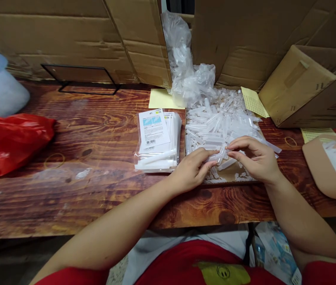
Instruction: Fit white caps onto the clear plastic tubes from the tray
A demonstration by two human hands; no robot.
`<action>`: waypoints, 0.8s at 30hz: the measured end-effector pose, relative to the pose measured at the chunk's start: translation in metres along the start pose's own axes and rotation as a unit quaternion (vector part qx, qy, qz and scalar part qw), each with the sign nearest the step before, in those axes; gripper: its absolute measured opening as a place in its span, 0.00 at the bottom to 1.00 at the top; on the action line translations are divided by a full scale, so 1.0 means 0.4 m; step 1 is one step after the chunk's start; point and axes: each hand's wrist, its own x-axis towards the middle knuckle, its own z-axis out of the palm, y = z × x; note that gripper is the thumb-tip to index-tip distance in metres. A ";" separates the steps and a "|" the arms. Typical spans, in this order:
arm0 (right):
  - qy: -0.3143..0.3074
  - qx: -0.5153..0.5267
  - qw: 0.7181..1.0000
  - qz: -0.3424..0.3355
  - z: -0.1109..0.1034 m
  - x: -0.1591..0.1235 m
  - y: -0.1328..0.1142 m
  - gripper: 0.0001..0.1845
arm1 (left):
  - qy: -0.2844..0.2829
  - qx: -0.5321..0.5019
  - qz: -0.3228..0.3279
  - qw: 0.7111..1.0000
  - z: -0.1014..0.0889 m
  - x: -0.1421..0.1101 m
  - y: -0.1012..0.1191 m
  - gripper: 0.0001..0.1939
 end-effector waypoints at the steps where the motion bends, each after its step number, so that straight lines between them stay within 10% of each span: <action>1: 0.024 0.033 0.999 0.019 0.012 0.000 0.000 0.03 | -0.003 0.007 0.007 1.000 -0.001 0.000 -0.001 0.18; 12: 0.054 0.316 0.920 0.226 0.081 -0.011 0.023 0.10 | -0.047 0.015 0.006 0.999 -0.021 0.005 0.005 0.14; 24: 0.039 0.324 0.904 0.275 0.096 -0.009 -0.005 0.14 | 0.006 0.090 0.072 0.993 0.000 -0.007 -0.009 0.12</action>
